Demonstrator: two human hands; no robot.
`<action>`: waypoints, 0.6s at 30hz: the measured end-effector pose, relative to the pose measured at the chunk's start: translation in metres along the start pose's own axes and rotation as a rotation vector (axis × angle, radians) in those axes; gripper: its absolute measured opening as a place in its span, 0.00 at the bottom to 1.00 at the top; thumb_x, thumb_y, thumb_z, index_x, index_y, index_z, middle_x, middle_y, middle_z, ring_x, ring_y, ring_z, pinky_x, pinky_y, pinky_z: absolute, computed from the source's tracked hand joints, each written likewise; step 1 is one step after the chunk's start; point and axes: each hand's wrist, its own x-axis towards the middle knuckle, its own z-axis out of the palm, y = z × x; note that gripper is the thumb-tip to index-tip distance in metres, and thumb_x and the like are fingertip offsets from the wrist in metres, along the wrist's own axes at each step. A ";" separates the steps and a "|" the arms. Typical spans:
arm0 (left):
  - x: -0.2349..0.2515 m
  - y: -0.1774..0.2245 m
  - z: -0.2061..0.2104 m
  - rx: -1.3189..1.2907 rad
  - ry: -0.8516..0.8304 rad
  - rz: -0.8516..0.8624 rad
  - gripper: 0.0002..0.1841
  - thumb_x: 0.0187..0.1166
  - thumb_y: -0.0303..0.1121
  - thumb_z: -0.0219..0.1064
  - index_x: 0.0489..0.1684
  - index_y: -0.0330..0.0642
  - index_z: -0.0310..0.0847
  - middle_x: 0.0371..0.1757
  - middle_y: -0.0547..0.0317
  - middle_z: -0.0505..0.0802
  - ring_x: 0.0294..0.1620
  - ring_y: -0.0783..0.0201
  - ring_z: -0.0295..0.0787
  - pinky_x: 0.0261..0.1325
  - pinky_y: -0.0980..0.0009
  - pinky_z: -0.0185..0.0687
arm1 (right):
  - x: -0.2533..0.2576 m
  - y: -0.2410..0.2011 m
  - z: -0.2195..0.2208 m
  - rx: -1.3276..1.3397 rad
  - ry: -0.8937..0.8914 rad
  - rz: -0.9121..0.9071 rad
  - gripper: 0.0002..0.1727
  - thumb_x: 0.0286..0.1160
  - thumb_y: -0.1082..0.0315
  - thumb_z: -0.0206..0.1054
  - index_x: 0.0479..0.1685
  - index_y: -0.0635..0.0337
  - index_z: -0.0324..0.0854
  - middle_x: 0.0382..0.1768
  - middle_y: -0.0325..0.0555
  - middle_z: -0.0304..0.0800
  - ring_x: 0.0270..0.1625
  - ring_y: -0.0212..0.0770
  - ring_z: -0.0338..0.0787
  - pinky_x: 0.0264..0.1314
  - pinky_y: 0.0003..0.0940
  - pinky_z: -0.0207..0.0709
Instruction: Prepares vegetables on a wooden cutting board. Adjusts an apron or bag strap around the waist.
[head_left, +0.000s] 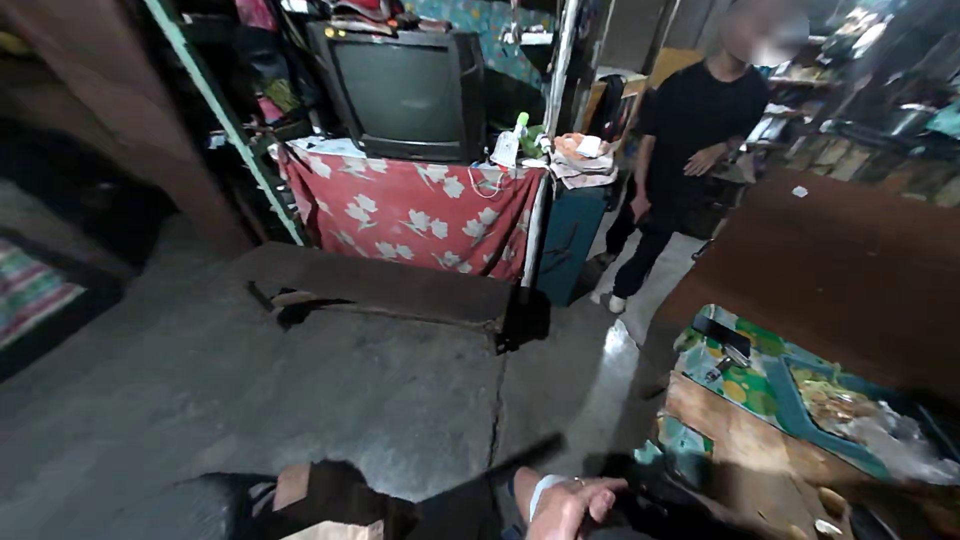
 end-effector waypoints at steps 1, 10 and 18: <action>-0.008 0.001 -0.012 -0.064 0.064 -0.051 0.19 0.92 0.32 0.51 0.63 0.35 0.90 0.56 0.44 0.96 0.59 0.51 0.94 0.69 0.50 0.84 | 0.031 0.004 0.000 0.041 0.007 -0.085 0.24 0.96 0.64 0.41 0.78 0.72 0.67 0.68 0.61 0.80 0.66 0.42 0.82 0.72 0.33 0.72; -0.054 0.006 -0.158 -0.105 0.568 0.004 0.31 0.95 0.52 0.40 0.65 0.40 0.87 0.61 0.61 0.95 0.58 0.76 0.92 0.63 0.74 0.89 | 0.220 -0.132 0.070 -0.495 -0.354 -0.613 0.22 0.93 0.64 0.54 0.68 0.77 0.79 0.65 0.71 0.84 0.67 0.57 0.85 0.74 0.50 0.73; -0.069 -0.036 -0.188 0.050 0.580 -0.401 0.26 0.95 0.45 0.49 0.51 0.34 0.91 0.46 0.51 0.95 0.52 0.71 0.90 0.63 0.73 0.83 | 0.247 -0.238 0.045 -0.328 -0.332 -0.917 0.10 0.84 0.62 0.63 0.52 0.59 0.83 0.38 0.31 0.88 0.32 0.16 0.78 0.37 0.15 0.73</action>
